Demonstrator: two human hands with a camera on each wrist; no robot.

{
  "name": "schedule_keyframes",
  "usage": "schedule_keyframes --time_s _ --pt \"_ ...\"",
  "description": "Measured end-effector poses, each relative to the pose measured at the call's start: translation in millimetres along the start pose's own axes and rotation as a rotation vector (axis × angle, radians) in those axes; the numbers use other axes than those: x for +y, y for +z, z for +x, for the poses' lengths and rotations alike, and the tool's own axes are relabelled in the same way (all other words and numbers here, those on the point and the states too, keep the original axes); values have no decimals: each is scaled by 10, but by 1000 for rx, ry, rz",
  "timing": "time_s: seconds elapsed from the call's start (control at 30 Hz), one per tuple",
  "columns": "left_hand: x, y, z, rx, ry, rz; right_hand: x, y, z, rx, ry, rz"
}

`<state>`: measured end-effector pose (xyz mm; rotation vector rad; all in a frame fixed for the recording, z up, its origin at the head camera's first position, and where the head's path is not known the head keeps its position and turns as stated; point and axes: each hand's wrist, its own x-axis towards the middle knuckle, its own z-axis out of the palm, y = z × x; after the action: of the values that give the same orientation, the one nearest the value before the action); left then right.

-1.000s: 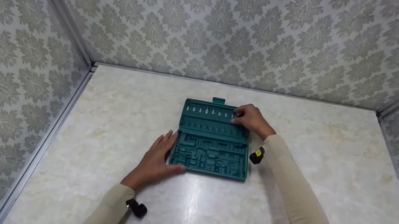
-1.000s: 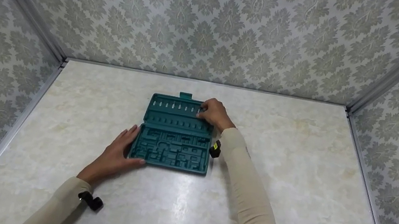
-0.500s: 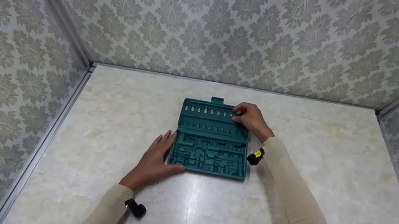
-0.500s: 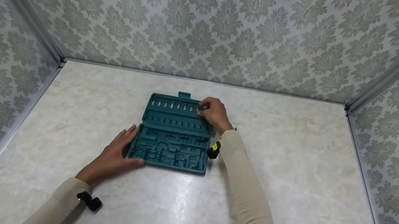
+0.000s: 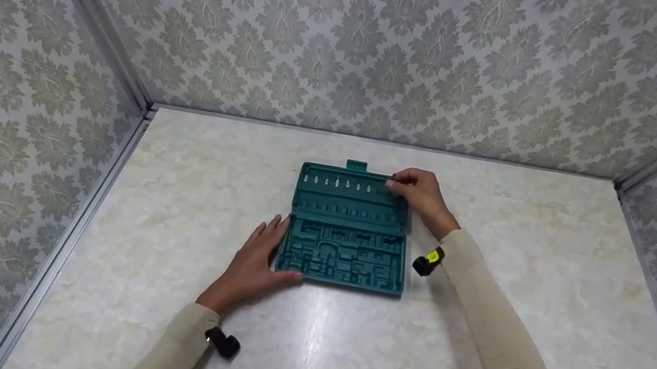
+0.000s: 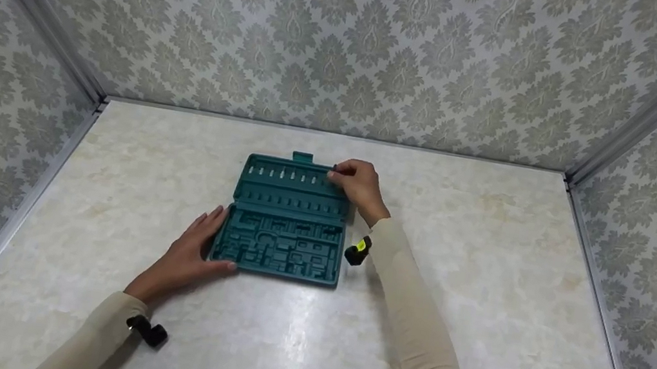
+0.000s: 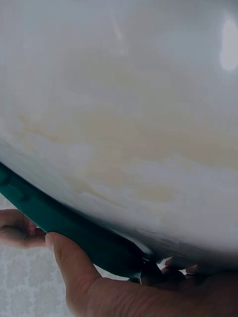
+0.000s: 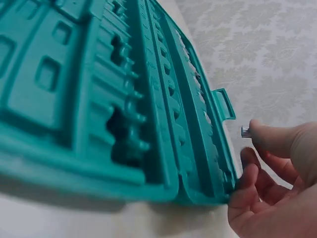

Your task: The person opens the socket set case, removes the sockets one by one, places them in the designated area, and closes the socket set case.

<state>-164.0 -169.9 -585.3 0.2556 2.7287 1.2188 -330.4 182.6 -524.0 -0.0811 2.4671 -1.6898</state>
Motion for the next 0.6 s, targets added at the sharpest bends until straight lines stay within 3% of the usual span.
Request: schedule_keyframes --time_s 0.23,0.6 --pt "-26 15 -19 3 16 -10 117 -145 -216 18 -29 11" --pt "-36 7 -19 0 17 -8 295 -505 -607 86 1 -26"
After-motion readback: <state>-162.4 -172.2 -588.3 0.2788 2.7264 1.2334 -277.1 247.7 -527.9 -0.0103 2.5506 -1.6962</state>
